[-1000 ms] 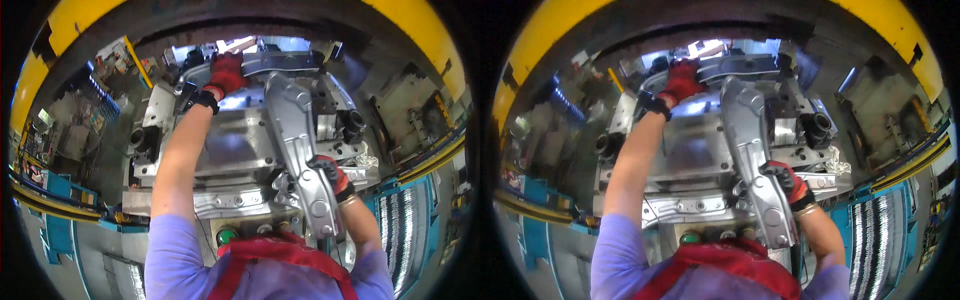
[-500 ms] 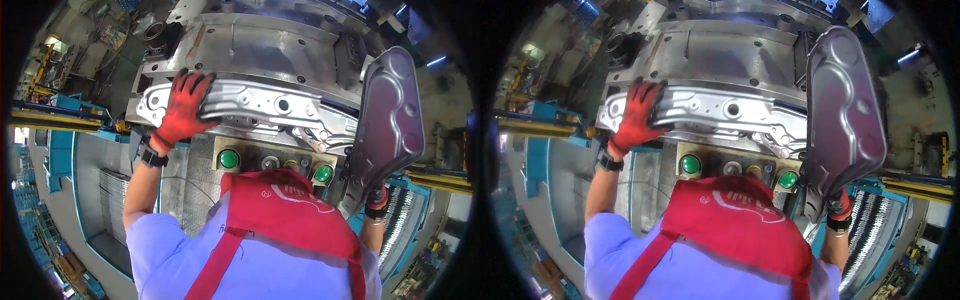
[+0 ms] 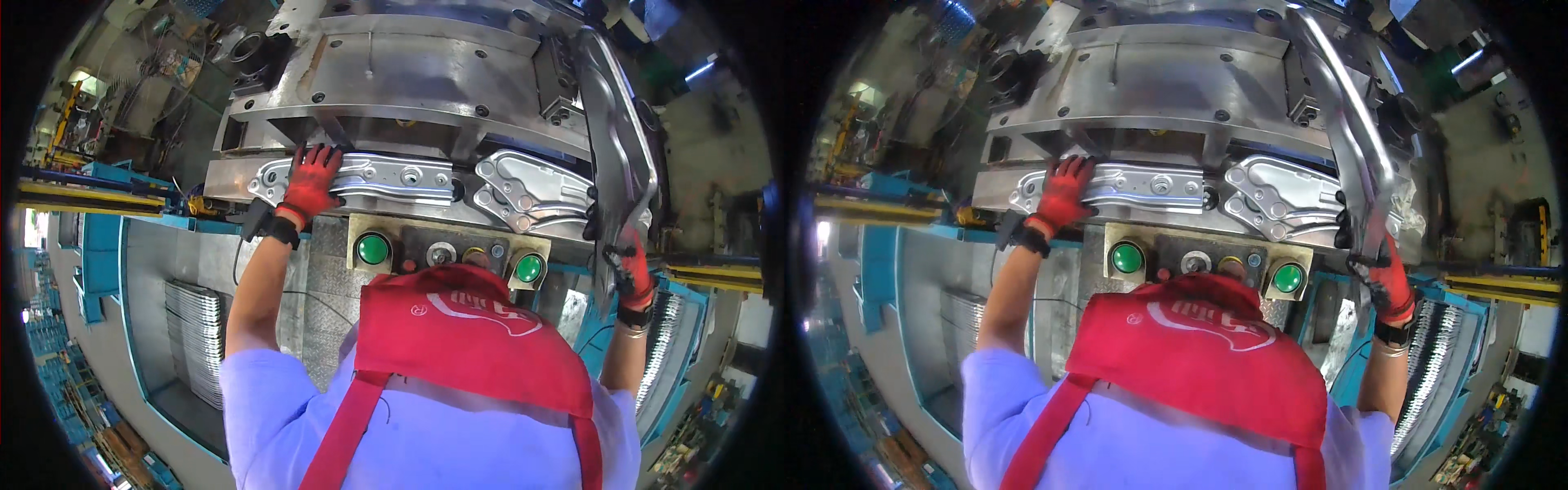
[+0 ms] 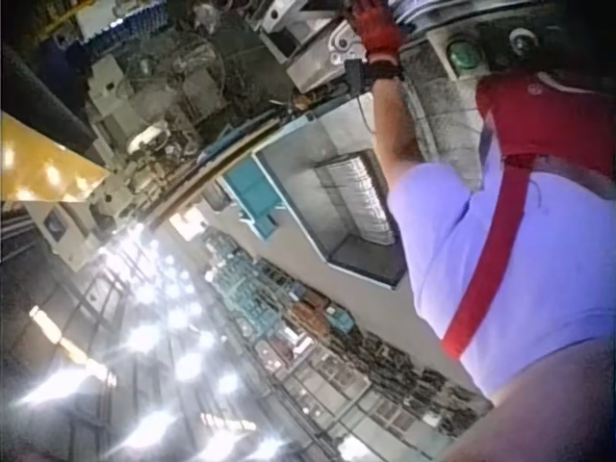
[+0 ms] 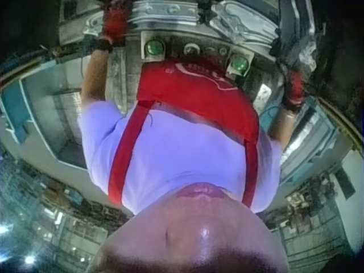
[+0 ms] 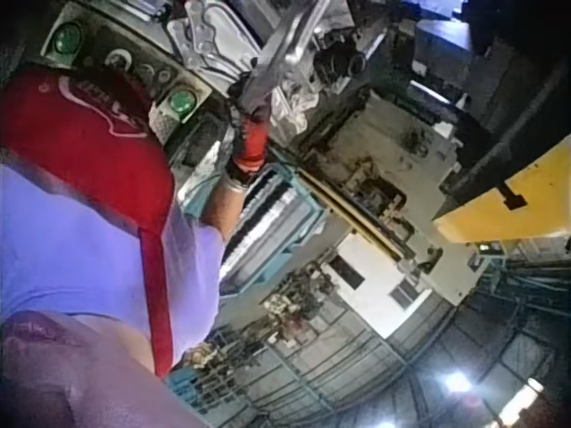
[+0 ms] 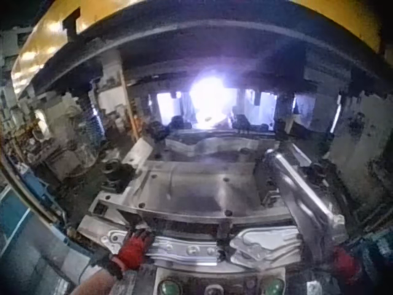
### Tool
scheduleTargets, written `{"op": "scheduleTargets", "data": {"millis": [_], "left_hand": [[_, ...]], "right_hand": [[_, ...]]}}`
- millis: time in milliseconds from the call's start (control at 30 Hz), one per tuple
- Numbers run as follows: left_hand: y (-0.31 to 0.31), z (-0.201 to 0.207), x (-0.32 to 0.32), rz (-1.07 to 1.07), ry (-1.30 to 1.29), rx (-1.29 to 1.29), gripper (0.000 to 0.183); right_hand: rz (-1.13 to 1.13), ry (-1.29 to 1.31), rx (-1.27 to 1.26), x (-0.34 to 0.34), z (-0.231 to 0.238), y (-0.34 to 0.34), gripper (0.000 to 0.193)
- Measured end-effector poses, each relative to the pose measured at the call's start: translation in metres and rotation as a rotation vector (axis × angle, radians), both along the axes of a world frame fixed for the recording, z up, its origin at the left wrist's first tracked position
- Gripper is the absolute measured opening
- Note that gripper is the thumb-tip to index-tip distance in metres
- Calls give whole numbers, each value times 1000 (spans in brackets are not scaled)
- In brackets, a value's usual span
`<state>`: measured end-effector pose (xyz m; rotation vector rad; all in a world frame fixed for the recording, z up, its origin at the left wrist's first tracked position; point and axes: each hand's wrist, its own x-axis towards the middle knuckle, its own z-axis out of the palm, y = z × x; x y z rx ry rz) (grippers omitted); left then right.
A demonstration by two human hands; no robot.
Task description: Placing metal parts into a large industrial press machine, operating the press by pressing safety buttons, and then stacking the finished parts into a metal bin.
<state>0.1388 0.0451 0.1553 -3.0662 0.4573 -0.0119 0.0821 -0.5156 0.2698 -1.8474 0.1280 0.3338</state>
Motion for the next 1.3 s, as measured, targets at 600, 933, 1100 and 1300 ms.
{"op": "scheduleTargets", "data": {"millis": [600,933,1100,1300], "left_hand": [[-18,6,-32,77,-492,-610,68],[-17,13,-42,230,-518,-685,56],[-20,9,-45,286,-508,-706,55],[-26,5,-55,327,-506,-708,57]], "right_hand": [[192,-971,-1209,286,114,213,95],[584,-703,-1163,430,86,215,105],[723,-628,-1107,470,77,210,107],[623,-659,-1253,469,47,211,102]]}}
